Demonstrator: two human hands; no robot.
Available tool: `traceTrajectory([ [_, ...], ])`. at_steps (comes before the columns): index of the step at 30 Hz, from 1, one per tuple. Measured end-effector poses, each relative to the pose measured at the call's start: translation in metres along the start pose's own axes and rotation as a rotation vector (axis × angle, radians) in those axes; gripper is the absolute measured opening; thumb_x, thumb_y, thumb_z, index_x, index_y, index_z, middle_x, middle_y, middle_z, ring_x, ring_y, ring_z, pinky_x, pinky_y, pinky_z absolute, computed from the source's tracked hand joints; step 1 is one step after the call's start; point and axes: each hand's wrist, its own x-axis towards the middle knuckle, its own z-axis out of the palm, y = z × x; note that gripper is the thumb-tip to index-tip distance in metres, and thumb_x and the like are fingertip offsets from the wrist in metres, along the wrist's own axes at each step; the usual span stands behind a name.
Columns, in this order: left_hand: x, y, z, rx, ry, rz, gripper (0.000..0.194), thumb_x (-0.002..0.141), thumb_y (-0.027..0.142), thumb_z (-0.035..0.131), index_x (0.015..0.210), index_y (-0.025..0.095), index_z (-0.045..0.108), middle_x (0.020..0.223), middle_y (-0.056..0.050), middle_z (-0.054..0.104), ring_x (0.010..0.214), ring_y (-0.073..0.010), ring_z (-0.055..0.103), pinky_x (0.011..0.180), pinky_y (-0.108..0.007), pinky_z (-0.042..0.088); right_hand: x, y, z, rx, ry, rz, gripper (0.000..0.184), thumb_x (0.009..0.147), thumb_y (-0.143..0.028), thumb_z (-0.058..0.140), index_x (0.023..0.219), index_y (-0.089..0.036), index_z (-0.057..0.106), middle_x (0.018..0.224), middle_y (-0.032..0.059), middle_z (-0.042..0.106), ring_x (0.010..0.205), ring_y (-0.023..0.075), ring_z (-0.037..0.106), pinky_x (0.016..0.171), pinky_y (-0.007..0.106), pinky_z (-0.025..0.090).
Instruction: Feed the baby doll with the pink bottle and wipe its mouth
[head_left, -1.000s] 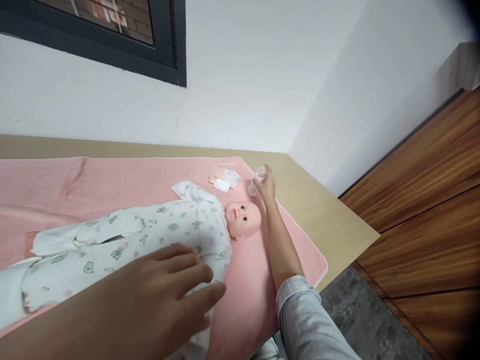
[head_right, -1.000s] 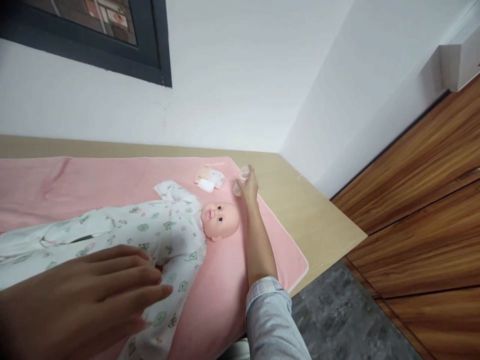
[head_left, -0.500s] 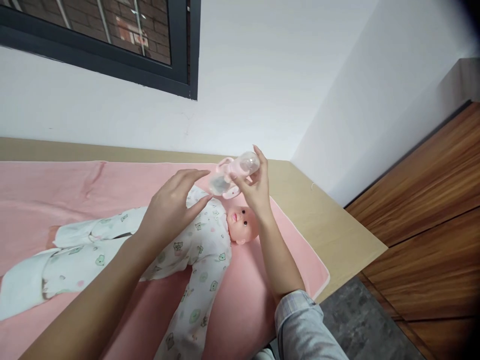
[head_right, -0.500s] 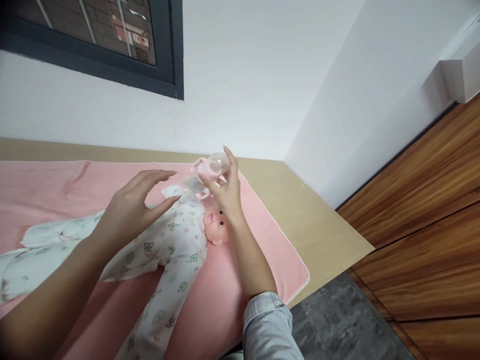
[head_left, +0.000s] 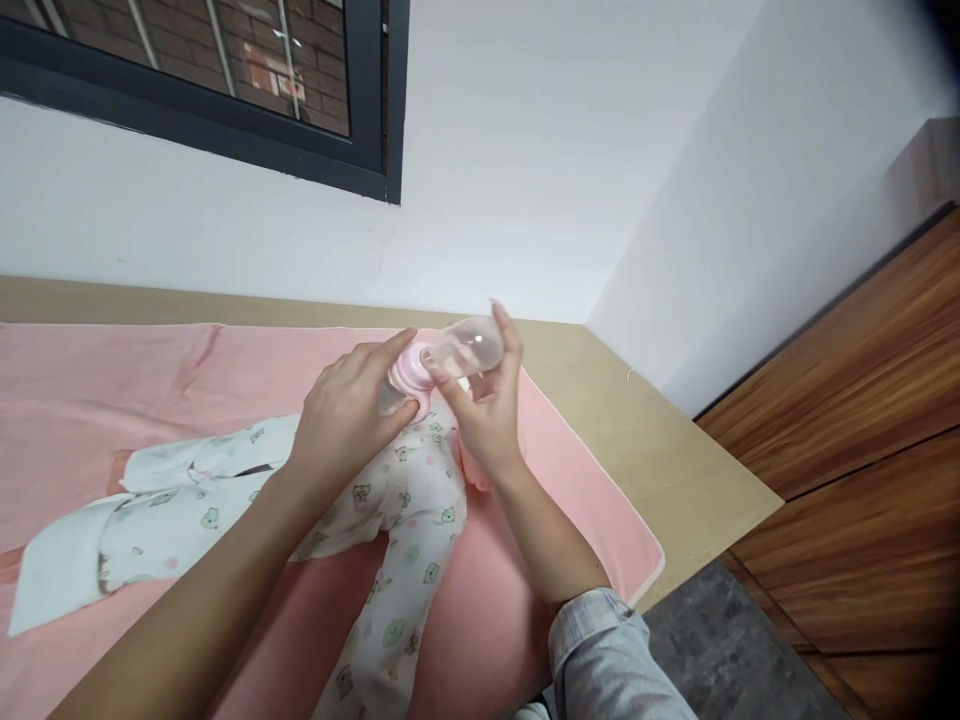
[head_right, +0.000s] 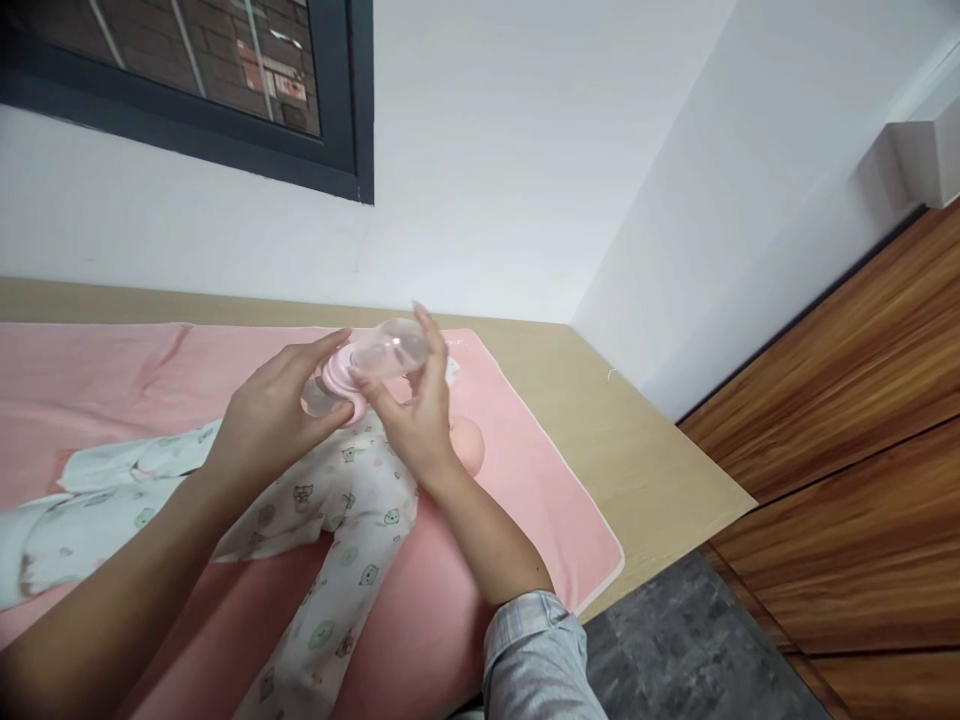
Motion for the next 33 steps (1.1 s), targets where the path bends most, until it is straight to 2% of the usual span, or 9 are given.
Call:
traceTrajectory([
  [5,0.01,-0.012,-0.019,0.018,-0.035,-0.133,0.047,0.094,0.027,0.052,0.14,0.02,0.049,0.137,-0.008,0.057,0.124,-0.0318,0.056,0.103,-0.046,0.049,0.021,0.001,-0.037,-0.19,0.147,-0.154,0.079,0.093,-0.048,0.057,0.154,-0.041,0.008,0.147,0.0065,0.039,0.145,0.024,0.038,0.119,0.052,0.039],
  [8,0.016,-0.031,-0.029,-0.01,-0.001,-0.295,0.04,0.095,0.034,0.055,0.132,0.018,0.052,0.128,-0.006,0.062,0.117,-0.0314,0.061,0.101,-0.049,0.05,0.042,0.031,-0.076,-0.314,0.213,-0.152,0.072,0.09,-0.043,0.058,0.15,-0.034,0.018,0.141,0.0095,0.045,0.14,0.023,0.045,0.112,0.047,0.046],
  [11,0.019,-0.062,-0.027,0.011,0.024,-0.415,0.047,0.091,0.039,0.063,0.131,0.018,0.051,0.12,-0.005,0.066,0.107,-0.0316,0.065,0.096,-0.052,0.053,0.055,0.083,-0.114,-0.355,0.333,-0.01,0.069,0.081,-0.039,0.065,0.138,-0.026,0.029,0.134,0.0112,0.05,0.124,0.0215,0.058,0.102,0.04,0.052],
  [15,0.019,-0.103,-0.018,0.089,0.047,-0.531,0.048,0.095,0.042,0.057,0.138,0.019,0.05,0.121,-0.004,0.066,0.11,-0.0319,0.065,0.098,-0.052,0.053,0.04,0.154,-0.145,-0.573,0.398,0.296,0.068,0.071,-0.04,0.071,0.127,-0.018,0.04,0.121,0.0135,0.059,0.099,0.0214,0.064,0.093,0.041,0.053],
  [18,0.016,-0.128,-0.014,0.138,0.016,-0.547,0.055,0.099,0.043,0.051,0.148,0.02,0.044,0.126,-0.005,0.063,0.115,-0.0324,0.062,0.101,-0.048,0.051,0.018,0.188,-0.155,-0.734,0.298,0.434,0.069,0.069,-0.038,0.07,0.129,-0.017,0.044,0.123,0.0148,0.061,0.104,0.024,0.063,0.099,0.045,0.049],
  [21,0.013,-0.149,-0.012,0.145,-0.021,-0.599,0.048,0.101,0.04,0.045,0.142,0.016,0.048,0.124,-0.006,0.063,0.113,-0.0303,0.063,0.099,-0.045,0.052,0.006,0.205,-0.158,-0.768,0.247,0.512,0.078,0.067,-0.03,0.067,0.139,-0.016,0.041,0.131,0.0166,0.059,0.118,0.029,0.059,0.105,0.048,0.046],
  [25,0.009,-0.174,-0.007,0.198,-0.176,-0.721,0.064,0.083,0.036,0.065,0.14,0.018,0.042,0.131,-0.01,0.061,0.116,-0.035,0.061,0.095,-0.044,0.052,0.003,0.212,-0.16,-0.785,0.197,0.559,0.092,0.067,-0.023,0.064,0.151,-0.009,0.029,0.139,0.0231,0.054,0.129,0.0333,0.053,0.11,0.047,0.042],
  [28,0.006,-0.183,-0.003,0.266,-0.293,-0.781,0.079,0.073,0.029,0.071,0.142,0.018,0.035,0.13,-0.013,0.062,0.113,-0.0354,0.062,0.091,-0.041,0.052,0.002,0.212,-0.159,-0.769,0.183,0.566,0.095,0.074,-0.033,0.065,0.154,-0.005,0.023,0.145,0.0266,0.047,0.137,0.0338,0.047,0.115,0.044,0.038],
  [33,0.003,-0.186,0.001,0.274,-0.341,-0.813,0.079,0.077,0.037,0.068,0.143,0.012,0.034,0.123,-0.018,0.065,0.104,-0.0363,0.066,0.081,-0.038,0.053,-0.002,0.211,-0.158,-0.704,0.227,0.526,0.087,0.087,-0.053,0.049,0.154,-0.003,0.023,0.152,0.0271,0.038,0.144,0.0326,0.039,0.119,0.044,0.031],
])
